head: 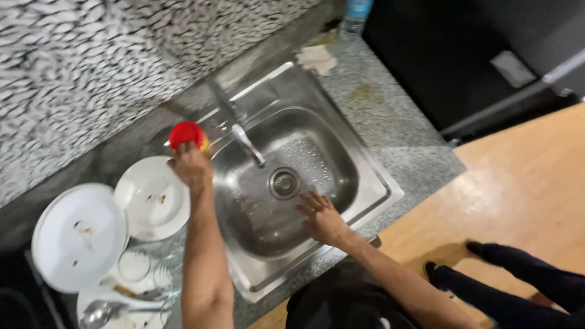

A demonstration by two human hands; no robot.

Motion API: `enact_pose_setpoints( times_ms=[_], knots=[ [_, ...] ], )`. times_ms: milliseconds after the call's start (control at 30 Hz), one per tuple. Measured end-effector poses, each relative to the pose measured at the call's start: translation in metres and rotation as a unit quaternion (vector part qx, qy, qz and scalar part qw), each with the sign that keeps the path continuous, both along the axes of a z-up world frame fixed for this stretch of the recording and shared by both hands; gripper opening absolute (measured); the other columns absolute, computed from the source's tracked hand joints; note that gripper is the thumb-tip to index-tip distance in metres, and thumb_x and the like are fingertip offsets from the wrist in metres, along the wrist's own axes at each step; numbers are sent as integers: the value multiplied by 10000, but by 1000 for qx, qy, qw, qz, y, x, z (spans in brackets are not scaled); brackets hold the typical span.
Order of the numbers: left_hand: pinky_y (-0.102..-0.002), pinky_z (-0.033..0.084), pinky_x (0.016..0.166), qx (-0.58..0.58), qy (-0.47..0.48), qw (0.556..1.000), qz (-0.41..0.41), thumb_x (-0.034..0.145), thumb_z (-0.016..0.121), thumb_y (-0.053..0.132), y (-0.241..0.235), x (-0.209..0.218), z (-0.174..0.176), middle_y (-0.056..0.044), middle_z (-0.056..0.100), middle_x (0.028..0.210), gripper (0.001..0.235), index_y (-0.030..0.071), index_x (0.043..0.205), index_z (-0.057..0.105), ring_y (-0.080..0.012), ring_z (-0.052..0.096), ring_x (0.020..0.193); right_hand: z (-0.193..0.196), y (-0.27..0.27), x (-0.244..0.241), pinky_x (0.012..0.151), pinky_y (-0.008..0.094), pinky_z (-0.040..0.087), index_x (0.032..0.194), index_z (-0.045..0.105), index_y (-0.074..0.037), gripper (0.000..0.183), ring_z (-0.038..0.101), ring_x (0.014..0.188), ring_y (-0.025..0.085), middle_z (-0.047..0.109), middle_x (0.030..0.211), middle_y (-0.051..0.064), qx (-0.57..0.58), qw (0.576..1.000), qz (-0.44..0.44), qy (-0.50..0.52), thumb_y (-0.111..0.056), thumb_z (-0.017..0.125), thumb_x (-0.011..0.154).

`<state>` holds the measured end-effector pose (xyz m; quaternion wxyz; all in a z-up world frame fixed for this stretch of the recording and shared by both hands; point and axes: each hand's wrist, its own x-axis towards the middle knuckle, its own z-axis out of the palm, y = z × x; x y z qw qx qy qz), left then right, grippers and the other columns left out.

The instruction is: The person washes a red cup and two white plates in a kitchen sink using a sponge and running water. They scrub the items thoroughly, rinse them, and place the clean dishes on the counter next to the sink.

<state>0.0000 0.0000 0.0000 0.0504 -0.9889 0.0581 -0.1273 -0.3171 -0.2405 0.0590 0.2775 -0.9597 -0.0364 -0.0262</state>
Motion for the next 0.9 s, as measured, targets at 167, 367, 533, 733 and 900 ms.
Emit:
enact_pose_setpoints(
  times_ms=[167,367,533,733,900],
  knots=[
    [-475,478,911,21,-106,990,-87,853,698,238,20,30,-45,-60,659,1003,161,144,983,683,-293,617,962,-22,-11,-3,1001,569,485,1208,727,-122,467,550,1287,486,622,1360,166,7,999,-28,-45,-156,730,742],
    [-413,545,778,2,-161,970,-183,815,714,161,11,7,-32,-12,622,840,42,143,833,681,-234,655,787,-21,-9,3,1017,528,486,1199,727,-95,432,579,1260,468,648,1298,177,37,998,-31,-43,-127,719,768],
    [-388,540,796,7,-99,974,-204,845,762,144,-33,-91,53,-12,637,866,63,141,843,698,-233,663,831,-2,-9,19,1041,529,486,1287,667,-61,496,559,1286,473,637,1324,200,88,995,-38,-4,-102,713,794],
    [-396,534,696,-134,-67,953,-263,728,732,87,-71,-185,53,-16,630,798,79,156,745,697,-283,649,724,15,-17,31,1066,535,496,1434,506,-13,717,515,1351,445,589,1373,233,134,986,-68,75,-176,780,792],
    [-384,522,810,-219,-60,873,-431,849,735,135,-115,-245,68,5,640,843,86,153,934,740,-216,658,788,-11,-34,30,1059,641,460,1628,144,-52,1256,524,1280,527,510,1443,299,262,960,-75,-60,-153,863,603]
  ],
)
